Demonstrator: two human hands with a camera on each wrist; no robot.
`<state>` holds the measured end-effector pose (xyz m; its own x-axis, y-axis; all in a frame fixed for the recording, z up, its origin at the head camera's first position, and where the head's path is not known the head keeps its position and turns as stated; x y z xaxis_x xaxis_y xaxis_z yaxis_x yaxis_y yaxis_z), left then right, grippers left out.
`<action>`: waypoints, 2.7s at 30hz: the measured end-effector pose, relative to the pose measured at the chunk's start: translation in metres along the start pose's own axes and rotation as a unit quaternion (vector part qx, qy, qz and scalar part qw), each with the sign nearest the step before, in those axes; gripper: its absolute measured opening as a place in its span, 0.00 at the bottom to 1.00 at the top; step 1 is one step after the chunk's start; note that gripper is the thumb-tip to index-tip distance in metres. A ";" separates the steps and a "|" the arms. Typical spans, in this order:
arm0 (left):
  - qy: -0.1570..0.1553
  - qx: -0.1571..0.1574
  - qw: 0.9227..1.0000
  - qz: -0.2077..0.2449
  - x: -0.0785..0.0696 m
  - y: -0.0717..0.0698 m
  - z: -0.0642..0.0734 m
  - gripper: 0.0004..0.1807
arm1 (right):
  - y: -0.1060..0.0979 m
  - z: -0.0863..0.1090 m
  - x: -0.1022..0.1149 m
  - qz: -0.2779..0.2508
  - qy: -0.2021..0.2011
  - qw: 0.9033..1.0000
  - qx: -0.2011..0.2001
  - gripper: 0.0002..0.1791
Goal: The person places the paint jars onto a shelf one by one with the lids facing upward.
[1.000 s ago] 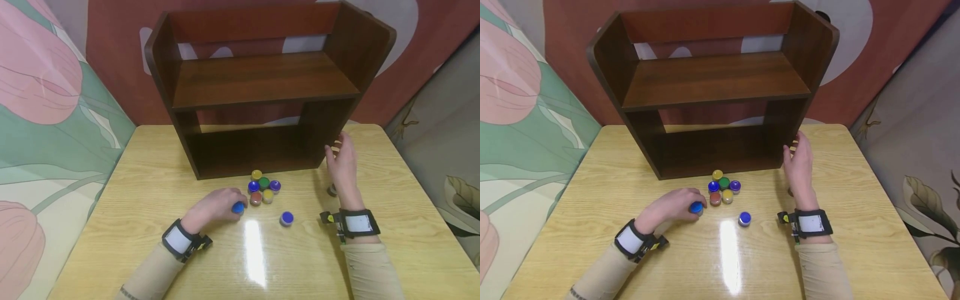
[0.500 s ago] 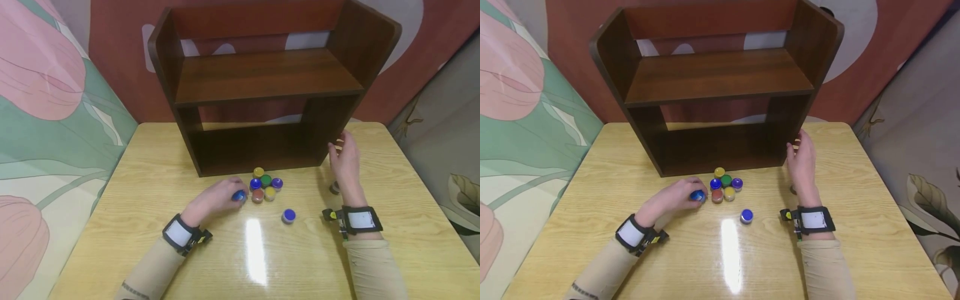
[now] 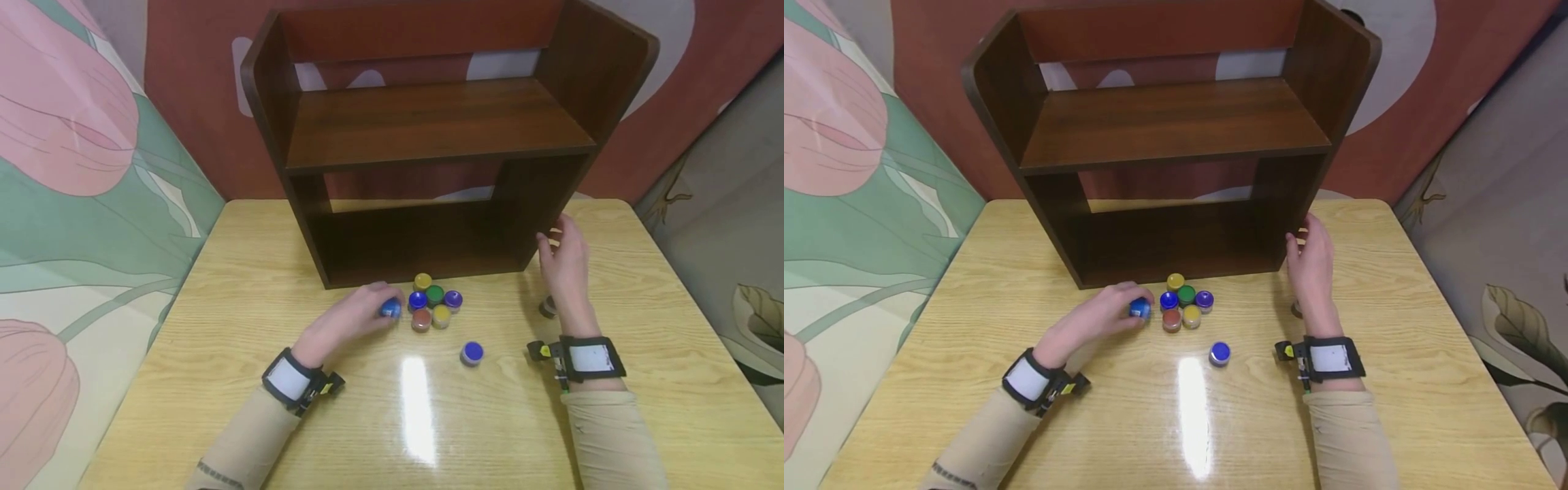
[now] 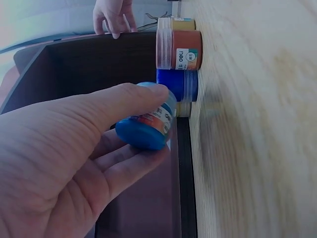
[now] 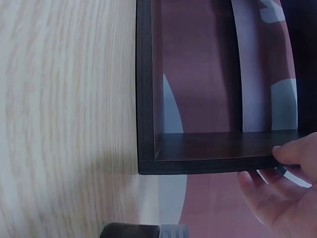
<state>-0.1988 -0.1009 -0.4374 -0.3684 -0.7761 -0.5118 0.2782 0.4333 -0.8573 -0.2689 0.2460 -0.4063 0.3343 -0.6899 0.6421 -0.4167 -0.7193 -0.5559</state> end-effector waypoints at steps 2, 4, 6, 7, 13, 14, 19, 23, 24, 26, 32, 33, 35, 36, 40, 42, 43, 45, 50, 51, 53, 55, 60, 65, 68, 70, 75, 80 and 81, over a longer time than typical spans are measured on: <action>-0.005 -0.007 1.000 -0.002 0.000 -0.001 -0.001 0.20 | 0.000 0.000 -0.001 0.001 0.001 1.000 0.001 0.21; -0.010 -0.014 1.000 -0.002 0.000 -0.002 -0.001 0.23 | 0.001 -0.001 -0.001 0.003 0.000 1.000 0.001 0.21; -0.013 -0.021 1.000 -0.007 0.000 -0.004 -0.001 0.26 | 0.001 -0.001 -0.002 0.004 0.000 1.000 0.002 0.21; -0.014 -0.023 1.000 -0.009 0.000 -0.004 -0.001 0.27 | 0.001 -0.002 -0.002 0.004 0.000 1.000 0.002 0.21; 0.002 -0.045 0.998 -0.032 0.000 -0.007 -0.001 0.25 | 0.001 -0.003 -0.002 0.000 0.000 1.000 0.004 0.21; 0.006 -0.054 0.998 -0.036 -0.001 -0.008 -0.001 0.25 | 0.001 -0.003 -0.002 -0.001 0.000 1.000 0.004 0.22; 0.020 -0.117 0.992 -0.044 -0.001 -0.014 -0.001 0.21 | 0.001 -0.002 -0.002 -0.003 0.000 1.000 0.002 0.22; 0.024 -0.150 0.988 -0.040 -0.002 -0.018 -0.001 0.19 | 0.002 -0.001 -0.002 -0.008 0.002 1.000 0.006 0.21; 0.027 -0.155 0.987 -0.037 -0.002 -0.019 0.000 0.19 | 0.003 -0.001 -0.003 -0.009 0.004 1.000 0.008 0.21; 0.028 -0.165 0.985 -0.034 -0.003 -0.020 0.000 0.19 | 0.003 0.000 -0.003 -0.008 0.005 1.000 0.009 0.22; 0.013 -0.192 0.981 -0.022 -0.003 -0.025 0.001 0.19 | 0.003 0.002 -0.005 -0.006 0.000 1.000 0.008 0.22; 0.010 -0.194 0.981 -0.018 -0.003 -0.026 0.001 0.19 | 0.003 0.002 -0.005 -0.006 -0.001 1.000 0.007 0.22; 0.007 -0.196 0.981 -0.010 -0.003 -0.027 0.002 0.19 | 0.003 0.002 -0.006 -0.006 -0.002 1.000 0.007 0.22; 0.006 -0.196 0.981 -0.005 -0.003 -0.027 0.002 0.19 | 0.003 0.003 -0.006 -0.005 -0.002 1.000 0.007 0.22; 0.012 -0.202 0.979 0.008 -0.003 -0.030 0.003 0.19 | 0.003 0.003 -0.006 -0.005 -0.001 1.000 0.008 0.22; 0.018 -0.213 0.977 0.011 -0.003 -0.032 0.004 0.20 | 0.003 0.002 -0.007 -0.006 0.000 1.000 0.009 0.22; 0.021 -0.219 0.975 0.012 -0.004 -0.033 0.004 0.20 | 0.004 0.002 -0.007 -0.006 0.000 1.000 0.010 0.21; 0.025 -0.233 0.972 0.014 -0.004 -0.036 0.004 0.21 | 0.004 0.001 -0.007 -0.007 -0.001 1.000 0.010 0.21; 0.018 -0.249 0.968 0.031 -0.003 -0.042 0.006 0.22 | 0.004 0.001 -0.008 -0.008 -0.002 1.000 0.011 0.21; 0.015 -0.251 0.967 0.036 -0.003 -0.043 0.007 0.22 | 0.004 0.002 -0.008 -0.007 -0.003 1.000 0.012 0.21; 0.014 -0.257 0.965 0.045 -0.003 -0.045 0.008 0.22 | 0.004 0.002 -0.008 -0.006 -0.004 1.000 0.013 0.21; 0.014 -0.263 0.963 0.052 -0.003 -0.047 0.008 0.22 | 0.004 0.001 -0.009 -0.005 -0.006 1.000 0.012 0.21; 0.014 -0.269 0.961 0.068 -0.004 -0.048 0.009 0.22 | 0.004 0.001 -0.009 -0.008 -0.011 1.000 0.008 0.20; 0.018 -0.268 0.960 0.076 -0.005 -0.049 0.010 0.22 | 0.004 0.000 -0.009 -0.014 -0.014 1.000 0.009 0.21; 0.026 -0.273 0.959 0.074 -0.008 -0.050 0.010 0.22 | 0.005 0.001 -0.009 -0.012 -0.012 1.000 0.010 0.21; 0.029 -0.275 0.958 0.071 -0.009 -0.051 0.011 0.22 | 0.005 0.001 -0.009 -0.012 -0.013 1.000 0.009 0.21; 0.028 -0.275 0.959 0.068 -0.012 -0.052 0.012 0.22 | 0.006 0.001 -0.008 -0.007 -0.014 1.000 0.008 0.20; 0.033 -0.282 0.956 0.074 -0.015 -0.054 0.015 0.22 | 0.006 0.001 -0.010 -0.005 -0.017 1.000 0.008 0.20; 0.035 -0.286 0.955 0.077 -0.015 -0.055 0.015 0.22 | 0.006 0.001 -0.010 -0.006 -0.017 1.000 0.007 0.20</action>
<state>-0.1950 -0.1203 -0.3819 -0.4253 -0.6596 -0.6197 -0.1883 0.7342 -0.6523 -0.2738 0.2483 -0.4171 0.3687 -0.6829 0.6306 -0.3999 -0.7290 -0.5556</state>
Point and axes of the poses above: each hand's wrist, its own z-axis away from the middle knuckle, its own y-axis out of the palm, x = y × z, the point moved 4 cm from there along -z, towards the middle knuckle, and after that the axes turned 11 degrees about -y, right-handed, at the moved point
